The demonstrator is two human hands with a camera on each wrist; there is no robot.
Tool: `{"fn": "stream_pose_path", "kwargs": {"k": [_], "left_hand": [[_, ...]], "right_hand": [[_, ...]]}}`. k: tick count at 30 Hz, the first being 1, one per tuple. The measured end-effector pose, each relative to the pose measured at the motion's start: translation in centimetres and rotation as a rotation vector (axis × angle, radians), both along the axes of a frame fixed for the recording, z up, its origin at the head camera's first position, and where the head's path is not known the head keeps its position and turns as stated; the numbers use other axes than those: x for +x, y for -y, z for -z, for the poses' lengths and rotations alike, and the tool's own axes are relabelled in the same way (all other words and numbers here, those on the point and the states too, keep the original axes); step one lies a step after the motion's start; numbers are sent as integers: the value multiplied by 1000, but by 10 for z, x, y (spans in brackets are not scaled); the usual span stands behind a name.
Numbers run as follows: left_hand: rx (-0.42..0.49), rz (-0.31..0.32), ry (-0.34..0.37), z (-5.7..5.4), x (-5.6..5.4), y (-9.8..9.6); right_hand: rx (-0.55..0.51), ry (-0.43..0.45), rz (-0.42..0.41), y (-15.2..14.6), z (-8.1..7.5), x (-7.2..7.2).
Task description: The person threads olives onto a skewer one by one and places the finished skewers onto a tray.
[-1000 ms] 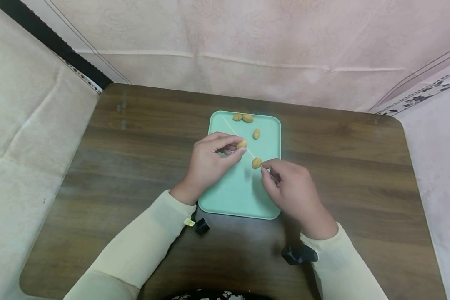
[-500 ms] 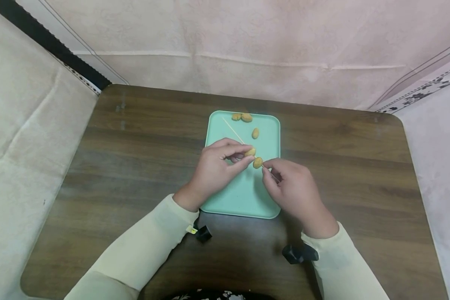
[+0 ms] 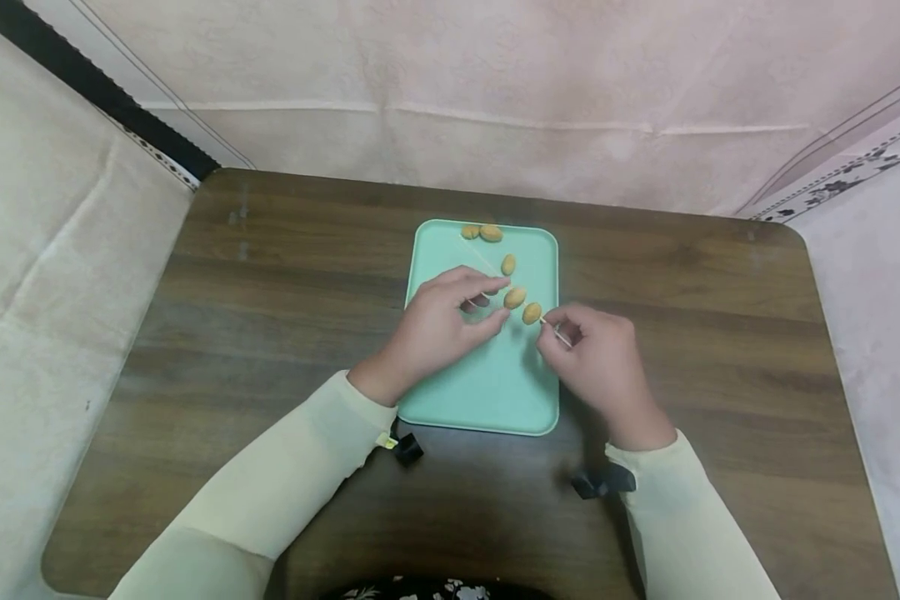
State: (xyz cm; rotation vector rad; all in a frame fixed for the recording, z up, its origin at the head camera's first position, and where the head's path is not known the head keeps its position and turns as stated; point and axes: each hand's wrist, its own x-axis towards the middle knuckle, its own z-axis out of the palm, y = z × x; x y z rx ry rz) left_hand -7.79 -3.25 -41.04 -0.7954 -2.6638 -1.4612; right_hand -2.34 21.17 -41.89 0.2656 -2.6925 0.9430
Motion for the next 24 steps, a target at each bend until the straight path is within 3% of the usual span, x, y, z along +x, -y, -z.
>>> {"fn": "stream_pose_path", "kwargs": {"k": [7, 10, 13, 16, 21, 24], "left_hand": [[-387, -76, 63, -4, -37, -8], [-501, -83, 116, 0, -56, -19], [-551, -77, 159, 5, -72, -35], [-572, -75, 158, 11, -82, -47], [-587, -105, 123, 17, -87, -54], [-557, -78, 102, 19, -87, -55]], "right_hand": [[-123, 38, 161, -20, 29, -16], [-166, 66, 215, -28, 39, -21], [-195, 90, 258, -34, 44, -22], [-221, 93, 273, -34, 46, -23], [-217, 81, 250, -31, 51, -24], [-202, 63, 237, -30, 52, -24]]}}
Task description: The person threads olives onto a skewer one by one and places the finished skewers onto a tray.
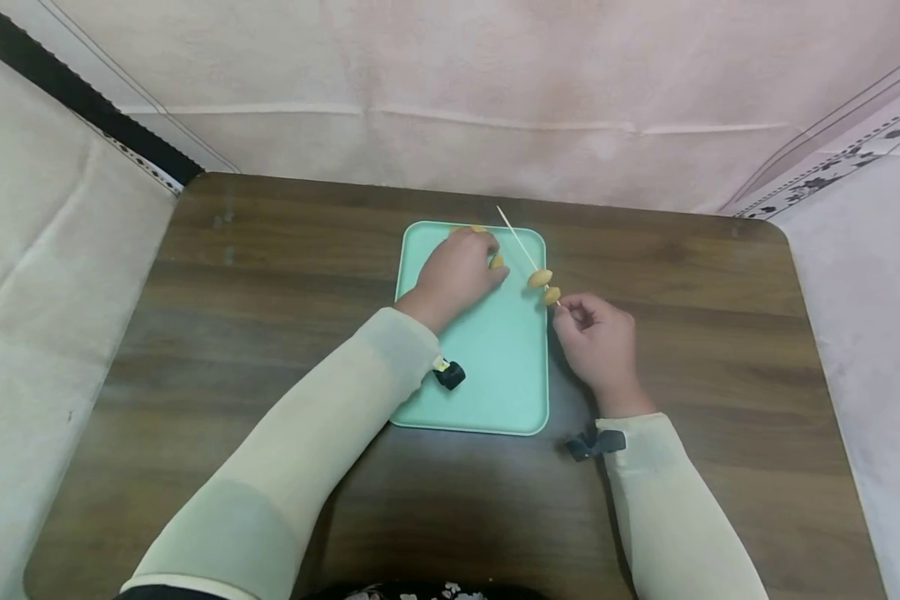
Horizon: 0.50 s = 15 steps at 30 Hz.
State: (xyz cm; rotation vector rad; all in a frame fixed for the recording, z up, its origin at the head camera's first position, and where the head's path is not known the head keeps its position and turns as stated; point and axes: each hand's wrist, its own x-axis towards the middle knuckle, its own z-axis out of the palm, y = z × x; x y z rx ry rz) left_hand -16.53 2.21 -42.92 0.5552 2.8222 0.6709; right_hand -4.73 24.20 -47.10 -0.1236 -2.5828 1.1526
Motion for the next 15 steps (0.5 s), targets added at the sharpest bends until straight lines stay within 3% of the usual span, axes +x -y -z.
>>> {"fn": "stream_pose_path", "kwargs": {"k": [4, 7, 12, 15], "left_hand": [[91, 39, 0, 2, 1, 5], [210, 31, 8, 5, 4, 13], [542, 14, 70, 11, 12, 30], [737, -24, 151, 10, 18, 39]], "right_hand": [[16, -19, -7, 0, 0, -1], [18, -5, -5, 0, -1, -1], [7, 38, -5, 1, 0, 2], [4, 37, -11, 0, -1, 2]]}}
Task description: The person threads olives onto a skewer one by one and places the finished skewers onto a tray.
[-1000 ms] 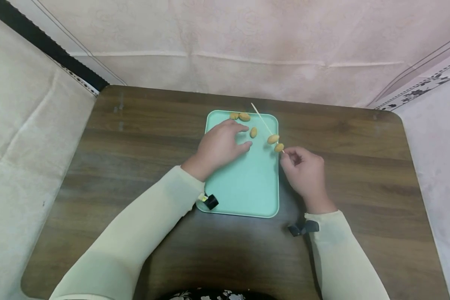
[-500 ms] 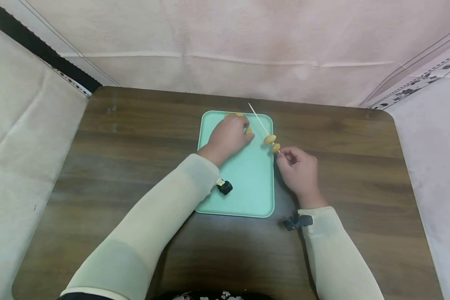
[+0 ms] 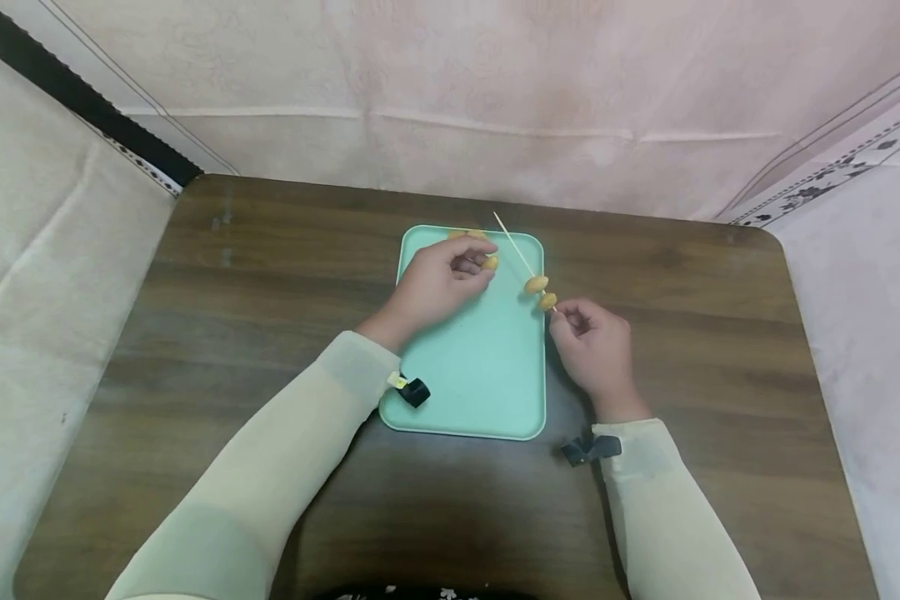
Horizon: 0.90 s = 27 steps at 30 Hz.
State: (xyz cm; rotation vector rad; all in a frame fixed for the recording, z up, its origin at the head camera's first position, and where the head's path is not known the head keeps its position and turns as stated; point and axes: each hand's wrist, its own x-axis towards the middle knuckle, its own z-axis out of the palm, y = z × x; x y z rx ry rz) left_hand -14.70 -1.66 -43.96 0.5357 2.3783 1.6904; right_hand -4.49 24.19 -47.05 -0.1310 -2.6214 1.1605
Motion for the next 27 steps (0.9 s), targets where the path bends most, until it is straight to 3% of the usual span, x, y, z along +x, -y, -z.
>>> {"fn": "stream_pose_path", "kwargs": {"k": [5, 9, 19, 23, 27], "left_hand": [[211, -58, 146, -7, 13, 16], [305, -106, 188, -15, 23, 27], [502, -164, 40, -26, 41, 50], [547, -222, -16, -24, 44, 57], [554, -289, -46, -22, 45, 62]], "right_hand": [[0, -26, -12, 2, 1, 0], [-4, -45, -44, 4, -4, 2], [-15, -178, -232, 19, -28, 13], [-2, -214, -290, 25, -39, 18], [19, -196, -326, 29, -49, 24]]}}
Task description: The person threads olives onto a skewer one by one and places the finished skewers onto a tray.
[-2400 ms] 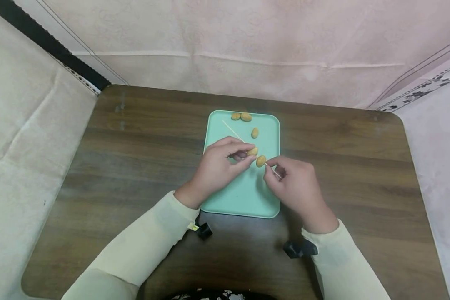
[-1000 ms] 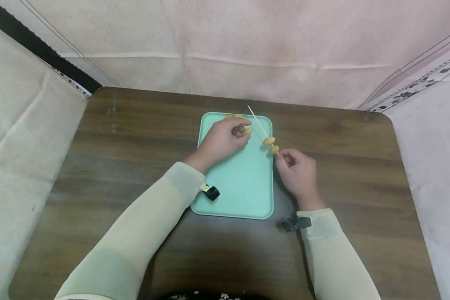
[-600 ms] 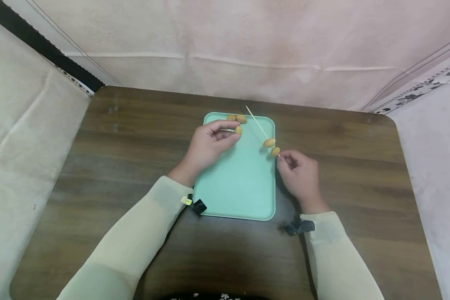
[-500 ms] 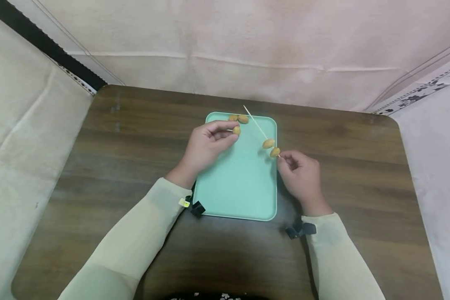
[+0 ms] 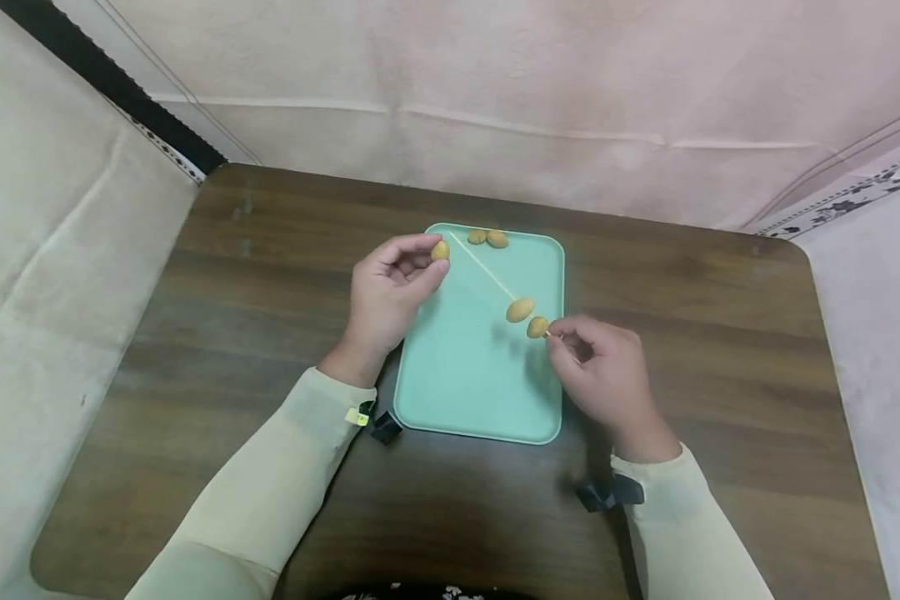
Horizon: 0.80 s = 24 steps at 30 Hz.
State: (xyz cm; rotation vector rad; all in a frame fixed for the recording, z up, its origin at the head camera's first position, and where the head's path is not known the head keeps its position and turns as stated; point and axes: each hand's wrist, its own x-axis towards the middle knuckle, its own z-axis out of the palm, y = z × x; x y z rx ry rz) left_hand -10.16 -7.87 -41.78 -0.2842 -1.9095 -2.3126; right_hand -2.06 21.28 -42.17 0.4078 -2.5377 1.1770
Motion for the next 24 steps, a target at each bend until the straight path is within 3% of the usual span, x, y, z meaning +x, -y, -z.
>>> {"fn": "stream_pose_path", "kwargs": {"k": [9, 21, 24], "left_hand": [[-12, -99, -46, 6, -3, 6], [69, -12, -76, 13, -3, 6], [78, -17, -80, 13, -3, 6]], "right_hand": [[17, 32, -58, 2, -6, 8], [46, 36, -85, 1, -8, 9], [49, 37, -84, 1, -8, 9]]}}
